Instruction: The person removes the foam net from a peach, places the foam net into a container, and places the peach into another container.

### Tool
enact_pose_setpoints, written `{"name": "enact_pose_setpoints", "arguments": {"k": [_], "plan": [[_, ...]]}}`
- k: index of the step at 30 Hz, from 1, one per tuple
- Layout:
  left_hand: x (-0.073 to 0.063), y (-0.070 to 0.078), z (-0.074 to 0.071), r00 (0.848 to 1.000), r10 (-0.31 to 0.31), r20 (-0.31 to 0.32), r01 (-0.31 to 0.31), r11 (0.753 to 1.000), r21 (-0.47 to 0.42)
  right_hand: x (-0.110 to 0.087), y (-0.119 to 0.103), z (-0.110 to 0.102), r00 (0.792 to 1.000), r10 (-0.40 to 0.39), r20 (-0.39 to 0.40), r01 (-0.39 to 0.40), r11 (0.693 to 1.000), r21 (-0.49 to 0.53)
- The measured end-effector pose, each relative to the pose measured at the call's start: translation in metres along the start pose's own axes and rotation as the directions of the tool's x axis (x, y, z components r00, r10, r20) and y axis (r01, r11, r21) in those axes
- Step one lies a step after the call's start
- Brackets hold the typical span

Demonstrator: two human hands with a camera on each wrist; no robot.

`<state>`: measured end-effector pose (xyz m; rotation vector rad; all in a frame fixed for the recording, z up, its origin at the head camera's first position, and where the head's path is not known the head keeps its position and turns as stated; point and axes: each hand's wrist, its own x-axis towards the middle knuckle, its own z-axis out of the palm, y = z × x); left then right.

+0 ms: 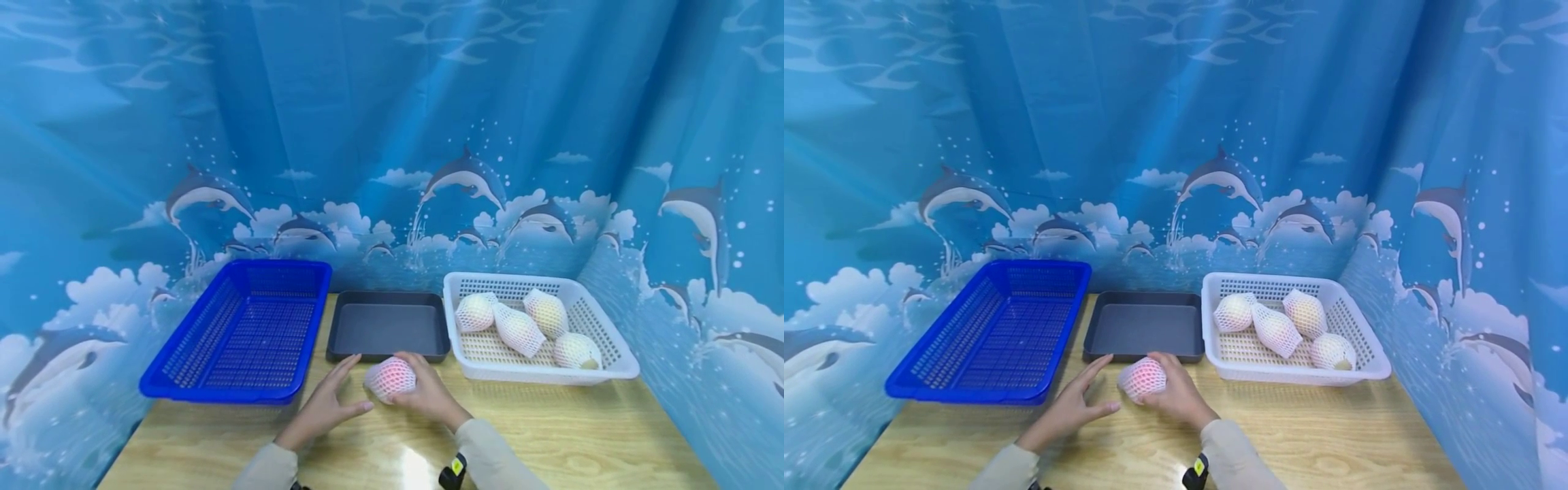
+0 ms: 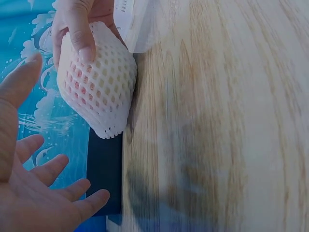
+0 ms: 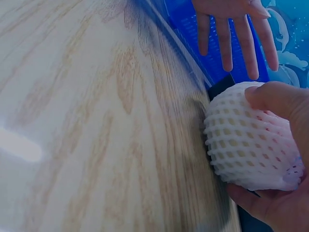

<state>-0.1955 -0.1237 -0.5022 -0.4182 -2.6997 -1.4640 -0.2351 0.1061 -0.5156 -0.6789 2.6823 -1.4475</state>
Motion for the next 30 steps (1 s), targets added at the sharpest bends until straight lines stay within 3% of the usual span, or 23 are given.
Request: {"name": "enact_pose_setpoints", "arguments": {"k": [11, 17, 24, 30], "plan": [[-0.002, 0.005, -0.002, 1.000, 0.004, -0.011, -0.004, 1.000, -0.015, -0.007, -0.005, -0.009, 0.997, 0.041, -0.066, -0.036, 0.997, 0.075], [-0.002, 0.008, -0.002, 1.000, 0.011, -0.007, -0.012, 0.999, -0.046, -0.008, -0.011, -0.021, 0.994, -0.001, -0.113, 0.013, 0.994, 0.106], [0.000, 0.017, -0.006, 1.000, 0.009, 0.015, -0.008, 0.994, -0.111, -0.014, -0.028, -0.038, 0.996, -0.034, -0.082, 0.047, 0.987, 0.155], [0.005, 0.026, -0.014, 0.999, 0.023, 0.024, -0.021, 0.995, -0.100, -0.016, -0.036, -0.048, 0.993, -0.063, -0.101, 0.077, 0.987, 0.139]]}}
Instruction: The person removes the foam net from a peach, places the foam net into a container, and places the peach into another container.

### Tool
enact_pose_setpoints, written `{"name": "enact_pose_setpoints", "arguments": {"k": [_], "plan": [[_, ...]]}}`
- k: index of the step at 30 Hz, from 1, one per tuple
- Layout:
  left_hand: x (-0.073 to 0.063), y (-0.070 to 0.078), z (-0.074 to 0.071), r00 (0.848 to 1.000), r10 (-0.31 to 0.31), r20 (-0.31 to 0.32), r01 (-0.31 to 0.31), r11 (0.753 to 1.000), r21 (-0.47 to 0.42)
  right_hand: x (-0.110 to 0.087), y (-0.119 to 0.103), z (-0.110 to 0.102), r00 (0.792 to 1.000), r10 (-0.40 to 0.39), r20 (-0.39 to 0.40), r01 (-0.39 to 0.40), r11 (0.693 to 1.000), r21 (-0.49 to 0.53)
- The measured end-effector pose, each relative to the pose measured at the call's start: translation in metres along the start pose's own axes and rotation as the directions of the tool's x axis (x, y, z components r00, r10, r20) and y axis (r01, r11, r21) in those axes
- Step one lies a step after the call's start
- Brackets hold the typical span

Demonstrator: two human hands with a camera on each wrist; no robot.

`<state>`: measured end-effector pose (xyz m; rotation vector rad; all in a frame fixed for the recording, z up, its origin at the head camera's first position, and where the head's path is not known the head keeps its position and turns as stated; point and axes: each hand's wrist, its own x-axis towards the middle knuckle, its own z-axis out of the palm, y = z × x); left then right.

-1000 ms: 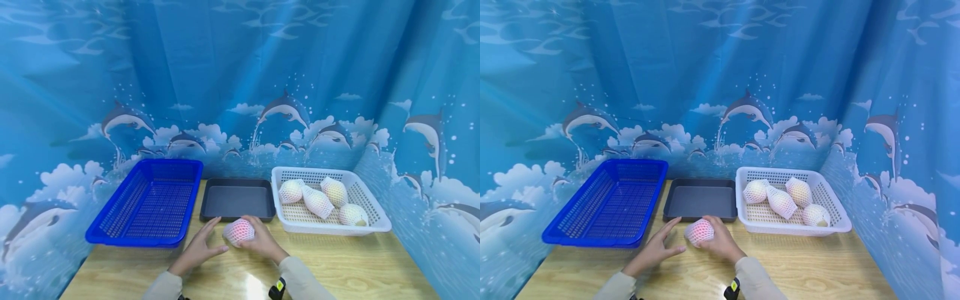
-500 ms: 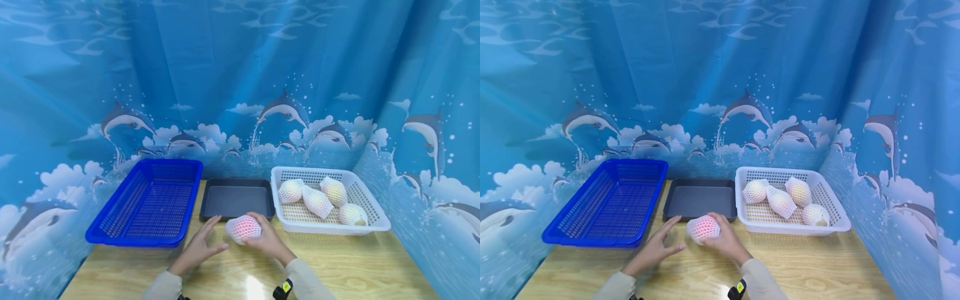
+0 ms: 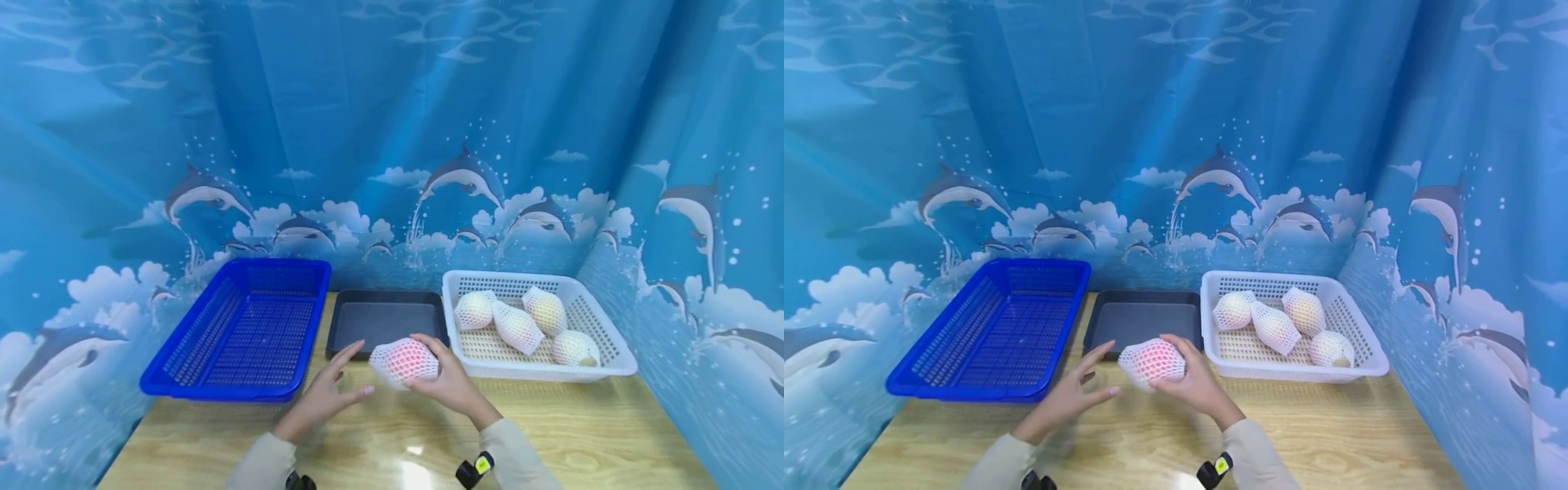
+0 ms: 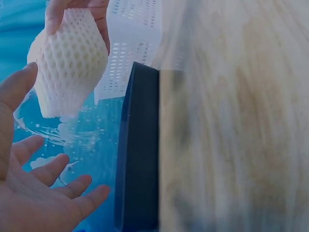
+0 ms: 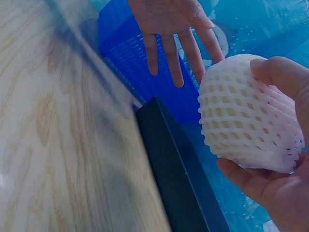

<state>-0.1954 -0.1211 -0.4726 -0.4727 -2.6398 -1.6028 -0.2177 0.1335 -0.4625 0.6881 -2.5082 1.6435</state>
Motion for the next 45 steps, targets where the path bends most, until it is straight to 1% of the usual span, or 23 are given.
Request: {"name": "enact_pose_setpoints", "arguments": {"k": [3, 6, 12, 15, 19, 23, 27, 33, 36, 41, 45], "plan": [[0.003, 0.004, -0.006, 1.000, 0.002, -0.010, -0.002, 1.000, 0.012, 0.000, -0.003, -0.003, 1.000, 0.012, 0.003, -0.013, 0.999, 0.040], [0.005, 0.008, -0.012, 1.000, 0.011, -0.017, -0.011, 1.000, 0.005, 0.000, -0.005, -0.005, 1.000, 0.031, 0.001, -0.031, 0.996, 0.089], [0.010, 0.017, -0.021, 0.998, 0.054, -0.013, -0.054, 0.999, -0.005, 0.001, -0.010, -0.014, 0.996, 0.085, -0.001, -0.084, 0.987, 0.136], [0.014, 0.022, -0.023, 0.997, 0.067, -0.023, -0.067, 0.998, -0.008, 0.002, -0.013, -0.018, 0.997, 0.076, 0.009, -0.077, 0.984, 0.164], [0.020, 0.028, -0.025, 0.997, 0.063, -0.042, -0.063, 0.998, -0.009, 0.002, -0.016, -0.021, 0.999, 0.049, 0.023, -0.052, 0.977, 0.205], [0.024, 0.033, -0.027, 0.997, 0.070, -0.039, -0.070, 0.998, 0.000, 0.000, -0.020, -0.026, 0.999, 0.047, 0.013, -0.049, 0.971, 0.232], [0.028, 0.039, -0.027, 0.995, 0.097, -0.037, -0.098, 0.995, -0.026, 0.000, -0.021, -0.030, 1.000, 0.030, 0.005, -0.030, 0.972, 0.235], [0.035, 0.046, -0.025, 0.995, 0.093, -0.039, -0.095, 0.994, -0.062, 0.001, -0.024, -0.036, 0.999, 0.020, 0.034, -0.029, 0.960, 0.279], [0.038, 0.048, -0.023, 0.993, 0.108, -0.052, -0.113, 0.989, -0.096, 0.000, -0.025, -0.038, 0.998, 0.014, 0.055, -0.031, 0.951, 0.308], [0.042, 0.050, -0.018, 0.987, 0.128, -0.096, -0.142, 0.977, -0.156, -0.001, -0.026, -0.041, 0.997, 0.015, 0.081, -0.042, 0.938, 0.345], [0.043, 0.052, -0.014, 0.988, 0.113, -0.107, -0.130, 0.977, -0.169, -0.001, -0.025, -0.042, 0.996, 0.013, 0.084, -0.042, 0.930, 0.364]]}}
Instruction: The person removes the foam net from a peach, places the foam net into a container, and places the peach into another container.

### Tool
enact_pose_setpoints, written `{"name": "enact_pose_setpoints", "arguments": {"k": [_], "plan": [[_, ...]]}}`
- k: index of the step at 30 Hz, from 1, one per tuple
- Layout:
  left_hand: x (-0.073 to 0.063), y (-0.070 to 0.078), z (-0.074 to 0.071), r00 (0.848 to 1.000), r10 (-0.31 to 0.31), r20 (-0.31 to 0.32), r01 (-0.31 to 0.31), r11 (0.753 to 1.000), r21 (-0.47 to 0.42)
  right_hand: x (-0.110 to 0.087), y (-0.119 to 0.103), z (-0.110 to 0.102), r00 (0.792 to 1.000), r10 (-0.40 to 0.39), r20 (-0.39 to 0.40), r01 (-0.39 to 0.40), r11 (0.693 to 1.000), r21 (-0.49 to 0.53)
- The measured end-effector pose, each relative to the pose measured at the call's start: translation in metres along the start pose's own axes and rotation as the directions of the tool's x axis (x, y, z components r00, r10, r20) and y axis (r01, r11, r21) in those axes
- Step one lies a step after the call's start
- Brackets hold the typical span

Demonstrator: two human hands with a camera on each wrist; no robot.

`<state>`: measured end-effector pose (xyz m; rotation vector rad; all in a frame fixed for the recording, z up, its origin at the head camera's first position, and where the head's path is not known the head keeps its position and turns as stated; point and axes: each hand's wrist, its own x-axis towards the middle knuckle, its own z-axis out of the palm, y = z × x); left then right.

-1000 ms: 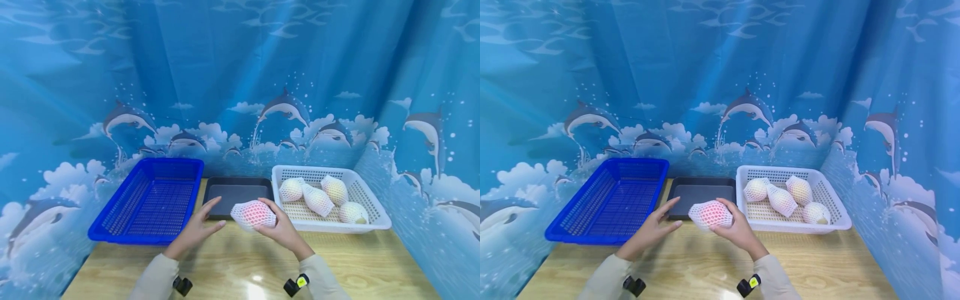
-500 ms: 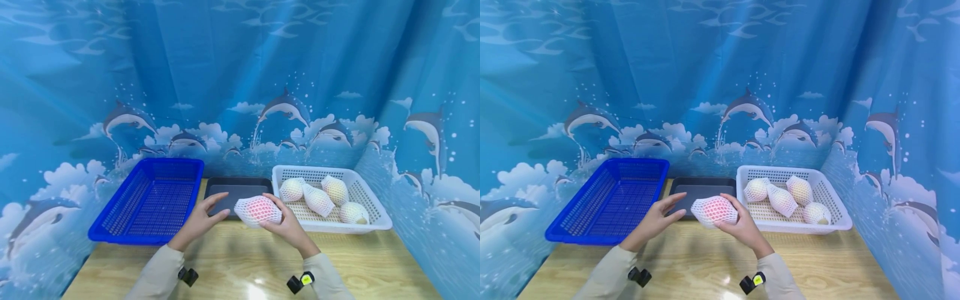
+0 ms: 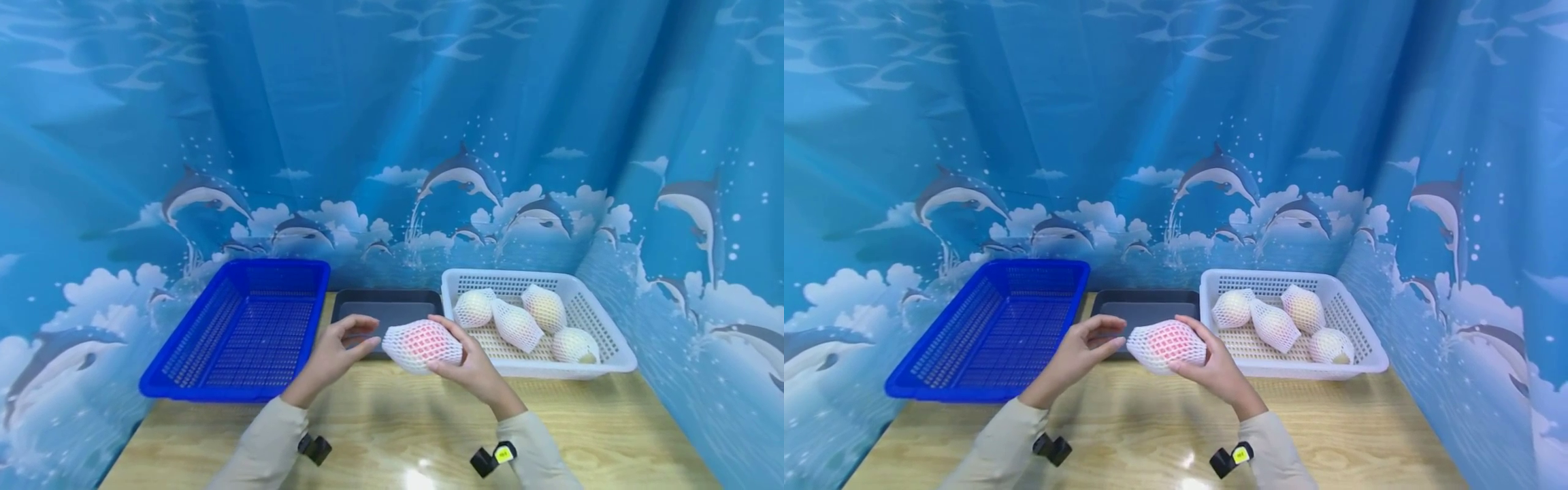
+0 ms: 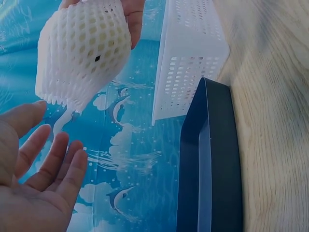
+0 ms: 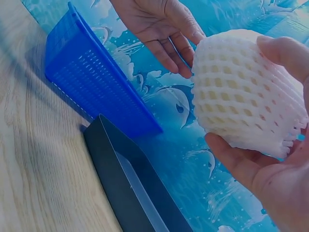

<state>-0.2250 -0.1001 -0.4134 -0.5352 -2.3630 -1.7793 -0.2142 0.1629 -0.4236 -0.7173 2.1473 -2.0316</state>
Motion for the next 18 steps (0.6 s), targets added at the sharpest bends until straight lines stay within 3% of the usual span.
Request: {"name": "enact_pose_setpoints", "arguments": {"k": [12, 18], "plan": [[-0.0041, 0.0003, 0.0060, 1.000, -0.026, 0.016, 0.026, 1.000, 0.004, -0.0002, 0.0034, 0.0028, 0.999, 0.028, 0.032, -0.030, 0.998, 0.060], [-0.0058, -0.0009, 0.0055, 0.997, -0.016, 0.077, 0.017, 1.000, -0.020, 0.0000, 0.0048, 0.0044, 0.998, 0.047, 0.044, -0.051, 0.996, 0.076]]}}
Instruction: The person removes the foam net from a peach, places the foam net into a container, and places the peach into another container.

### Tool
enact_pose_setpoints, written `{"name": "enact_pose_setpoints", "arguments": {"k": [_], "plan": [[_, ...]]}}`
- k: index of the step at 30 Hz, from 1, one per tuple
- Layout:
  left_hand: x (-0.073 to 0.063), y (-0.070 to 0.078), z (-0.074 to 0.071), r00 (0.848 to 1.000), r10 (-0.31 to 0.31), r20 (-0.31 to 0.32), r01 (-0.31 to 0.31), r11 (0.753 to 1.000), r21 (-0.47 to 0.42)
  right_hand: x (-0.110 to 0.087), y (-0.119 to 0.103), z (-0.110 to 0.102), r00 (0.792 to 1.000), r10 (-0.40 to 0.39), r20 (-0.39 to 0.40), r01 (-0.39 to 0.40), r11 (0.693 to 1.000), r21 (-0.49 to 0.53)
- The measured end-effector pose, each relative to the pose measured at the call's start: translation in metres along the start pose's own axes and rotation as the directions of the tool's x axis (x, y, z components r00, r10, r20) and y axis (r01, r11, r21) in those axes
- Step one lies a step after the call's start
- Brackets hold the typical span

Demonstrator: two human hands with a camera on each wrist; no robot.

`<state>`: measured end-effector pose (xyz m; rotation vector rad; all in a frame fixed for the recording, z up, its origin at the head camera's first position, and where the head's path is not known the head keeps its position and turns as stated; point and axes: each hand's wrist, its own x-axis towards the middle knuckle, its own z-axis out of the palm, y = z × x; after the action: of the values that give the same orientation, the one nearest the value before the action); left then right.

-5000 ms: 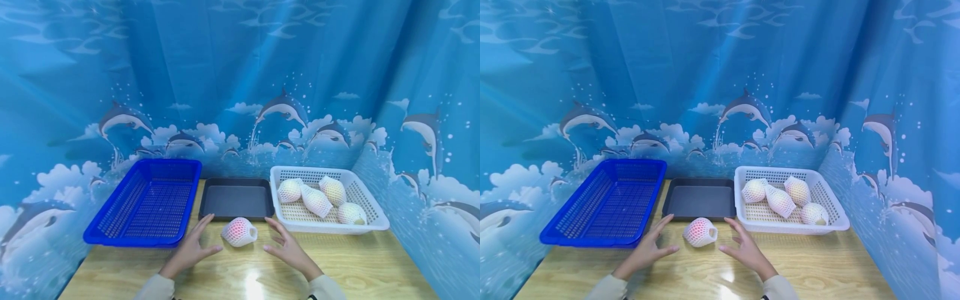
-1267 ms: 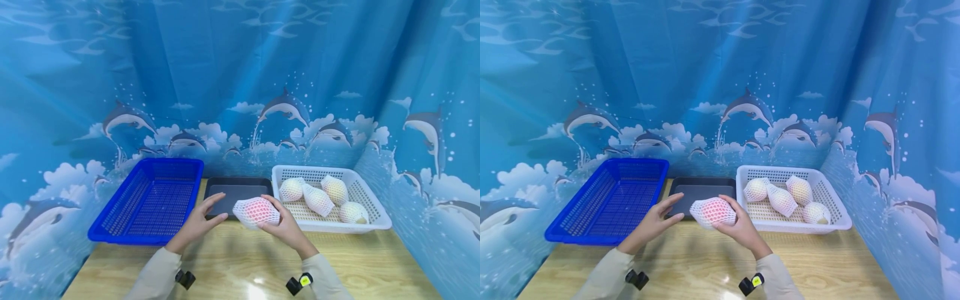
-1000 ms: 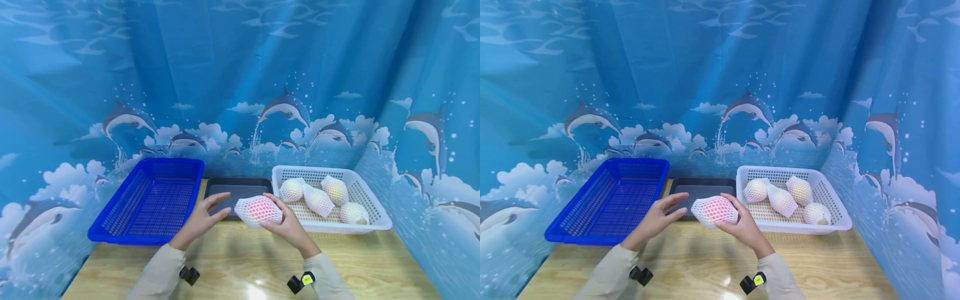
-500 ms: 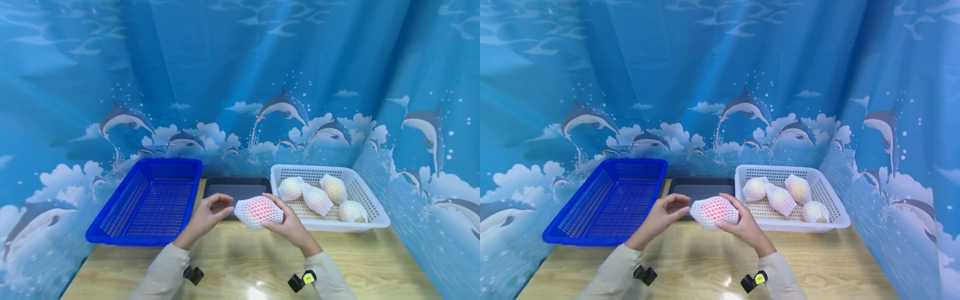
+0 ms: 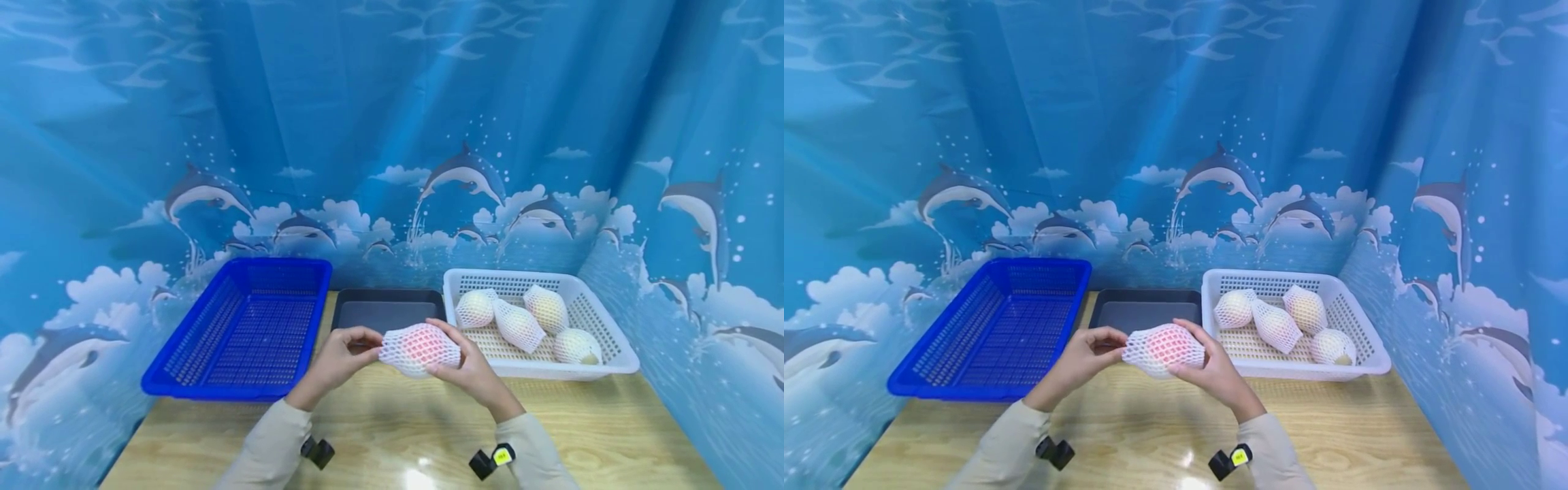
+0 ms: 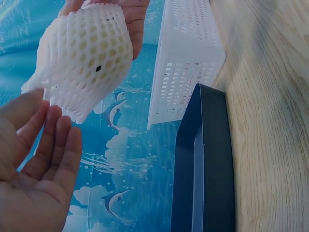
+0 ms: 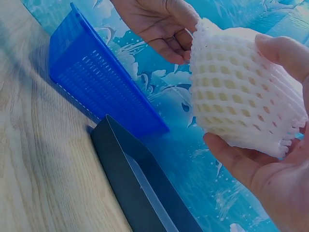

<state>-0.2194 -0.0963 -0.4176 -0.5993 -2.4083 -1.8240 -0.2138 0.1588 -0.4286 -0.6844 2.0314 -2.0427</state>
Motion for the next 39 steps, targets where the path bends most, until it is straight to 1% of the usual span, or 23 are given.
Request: {"name": "enact_pose_setpoints", "arguments": {"k": [3, 7, 10, 15, 20, 23, 27, 32, 39], "plan": [[-0.0007, -0.0005, -0.0001, 0.999, 0.003, 0.046, -0.001, 0.999, -0.054, -0.0004, -0.0002, 0.0009, 1.000, 0.014, 0.009, -0.014, 1.000, 0.014], [-0.0017, 0.0000, 0.0000, 0.997, -0.004, 0.075, 0.012, 0.994, -0.108, -0.0010, 0.0006, 0.0016, 1.000, 0.029, 0.011, -0.030, 0.999, 0.025], [-0.0029, 0.0012, 0.0003, 0.997, -0.005, 0.082, 0.016, 0.992, -0.124, -0.0014, 0.0015, 0.0018, 0.999, 0.035, 0.013, -0.035, 0.999, 0.032], [-0.0047, 0.0023, 0.0011, 0.995, 0.014, 0.098, -0.002, 0.992, -0.123, -0.0017, 0.0026, 0.0021, 0.999, 0.034, 0.017, -0.034, 0.999, 0.037], [-0.0044, 0.0029, 0.0033, 0.994, 0.047, 0.098, -0.032, 0.989, -0.146, -0.0016, 0.0036, 0.0028, 1.000, 0.028, 0.005, -0.028, 0.999, 0.021], [-0.0045, 0.0038, 0.0044, 0.994, 0.056, 0.094, -0.039, 0.984, -0.173, -0.0014, 0.0036, 0.0034, 0.999, 0.031, -0.005, -0.031, 0.999, 0.006], [-0.0041, 0.0045, 0.0058, 0.993, 0.050, 0.102, -0.027, 0.977, -0.213, -0.0012, 0.0031, 0.0035, 0.999, 0.042, -0.008, -0.042, 0.999, -0.003], [-0.0034, 0.0023, 0.0064, 0.992, 0.042, 0.118, -0.015, 0.975, -0.221, -0.0012, 0.0036, 0.0028, 0.999, 0.044, -0.001, -0.044, 0.999, 0.017], [-0.0041, 0.0001, 0.0074, 0.991, 0.091, 0.103, -0.067, 0.975, -0.211, -0.0017, 0.0059, 0.0015, 0.999, 0.041, 0.007, -0.041, 0.999, 0.033]]}}
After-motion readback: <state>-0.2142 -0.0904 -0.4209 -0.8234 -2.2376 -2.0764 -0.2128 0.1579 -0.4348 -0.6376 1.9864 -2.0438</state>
